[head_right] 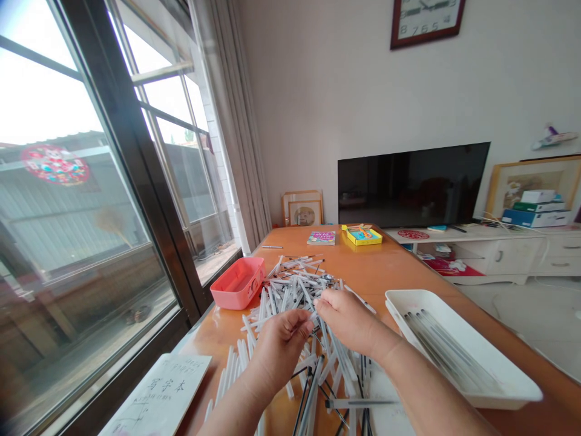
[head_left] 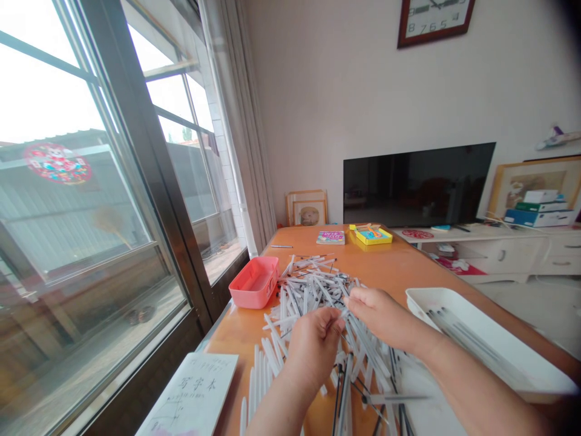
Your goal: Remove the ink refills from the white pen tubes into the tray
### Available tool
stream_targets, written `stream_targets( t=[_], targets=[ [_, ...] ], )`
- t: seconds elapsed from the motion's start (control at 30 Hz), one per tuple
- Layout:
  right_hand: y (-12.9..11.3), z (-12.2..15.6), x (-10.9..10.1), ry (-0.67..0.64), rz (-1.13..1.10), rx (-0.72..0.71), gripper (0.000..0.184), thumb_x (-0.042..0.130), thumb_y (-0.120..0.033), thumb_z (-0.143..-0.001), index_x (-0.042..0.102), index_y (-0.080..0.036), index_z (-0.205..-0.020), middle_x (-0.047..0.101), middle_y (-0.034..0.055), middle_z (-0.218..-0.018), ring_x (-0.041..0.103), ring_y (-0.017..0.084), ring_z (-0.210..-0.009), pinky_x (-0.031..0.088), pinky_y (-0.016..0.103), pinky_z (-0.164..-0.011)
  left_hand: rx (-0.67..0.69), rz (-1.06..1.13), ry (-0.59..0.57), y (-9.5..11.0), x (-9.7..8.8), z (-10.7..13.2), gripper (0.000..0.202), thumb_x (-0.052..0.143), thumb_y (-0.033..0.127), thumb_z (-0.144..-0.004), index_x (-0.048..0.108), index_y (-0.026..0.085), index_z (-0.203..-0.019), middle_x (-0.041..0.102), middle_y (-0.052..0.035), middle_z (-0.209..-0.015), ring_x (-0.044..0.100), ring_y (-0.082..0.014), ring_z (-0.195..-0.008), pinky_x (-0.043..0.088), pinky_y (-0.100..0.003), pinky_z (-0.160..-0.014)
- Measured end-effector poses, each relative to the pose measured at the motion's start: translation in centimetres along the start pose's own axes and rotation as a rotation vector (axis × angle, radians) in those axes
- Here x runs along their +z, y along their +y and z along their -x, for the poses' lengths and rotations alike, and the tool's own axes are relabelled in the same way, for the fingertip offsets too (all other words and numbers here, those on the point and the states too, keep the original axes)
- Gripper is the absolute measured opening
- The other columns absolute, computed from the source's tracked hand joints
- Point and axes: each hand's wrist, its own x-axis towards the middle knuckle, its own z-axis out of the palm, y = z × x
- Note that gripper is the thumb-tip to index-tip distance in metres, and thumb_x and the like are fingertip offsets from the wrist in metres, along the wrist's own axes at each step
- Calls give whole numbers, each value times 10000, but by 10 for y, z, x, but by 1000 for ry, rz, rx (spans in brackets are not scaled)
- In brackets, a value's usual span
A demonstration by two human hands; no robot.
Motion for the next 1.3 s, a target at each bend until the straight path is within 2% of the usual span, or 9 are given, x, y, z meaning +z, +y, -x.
stream_targets(
  t=[0.27,0.37,0.47,0.5,0.57,0.67,0.8,1.07,1.3],
  targets=[
    [-6,1,2,69,45,-48,424,407,-508,-981,411,-217,-674,468,-55,-619,439,129,-614,315,253,-574,-55,132,-4,-1,0,0,302,567,462,-904,665,191,-812,568,0,-698,461,-148,-664,334,-243,-621],
    [-6,-1,7,112,7,-41,436,387,-519,-987,441,-218,-676,489,-50,-613,479,134,-619,345,248,-590,-72,148,59,-3,-1,-2,297,612,477,-871,688,199,-797,584,0,-690,477,-155,-671,350,-243,-627],
    [-3,-2,11,33,23,9,480,273,-517,-1019,561,-221,-772,566,-36,-638,542,144,-627,362,243,-584,-84,229,170,-7,-2,-6,281,634,473,-861,708,202,-855,619,-5,-734,504,-156,-691,367,-242,-639],
    [-1,-1,11,-15,77,28,466,285,-493,-1019,596,-221,-803,602,-28,-658,564,147,-639,360,242,-585,-88,275,204,-9,-2,-9,282,642,469,-859,709,195,-873,627,-9,-747,509,-153,-692,372,-242,-641],
    [4,0,14,-96,202,50,343,417,-412,-976,651,-223,-812,666,-13,-701,603,155,-679,349,244,-598,-109,379,261,-12,-3,-12,293,664,461,-847,704,175,-898,645,-20,-768,522,-147,-694,388,-244,-652],
    [11,5,18,-140,296,68,152,580,-267,-846,718,-244,-787,730,7,-767,652,190,-766,332,259,-623,-202,503,353,-14,-7,-15,340,707,479,-810,691,157,-921,684,-45,-811,558,-144,-710,410,-248,-670],
    [14,8,26,-166,384,88,169,622,-199,-768,761,-277,-823,763,27,-838,687,236,-844,335,281,-646,-330,573,443,-15,-13,-14,445,743,537,-756,678,162,-987,724,-77,-903,597,-148,-731,404,-241,-627],
    [12,10,30,-191,488,82,263,634,-213,-709,778,-297,-912,781,63,-917,703,302,-923,365,322,-678,-382,626,455,-14,-16,-13,481,724,568,-771,649,169,-1028,735,-89,-957,610,-144,-754,415,-247,-646],
    [13,10,31,-203,469,84,135,684,-260,-686,764,-260,-795,766,89,-855,688,329,-888,337,336,-665,-366,640,456,-12,-14,-11,463,709,559,-791,646,171,-1037,717,-80,-930,583,-136,-740,408,-240,-646]
  ],
)
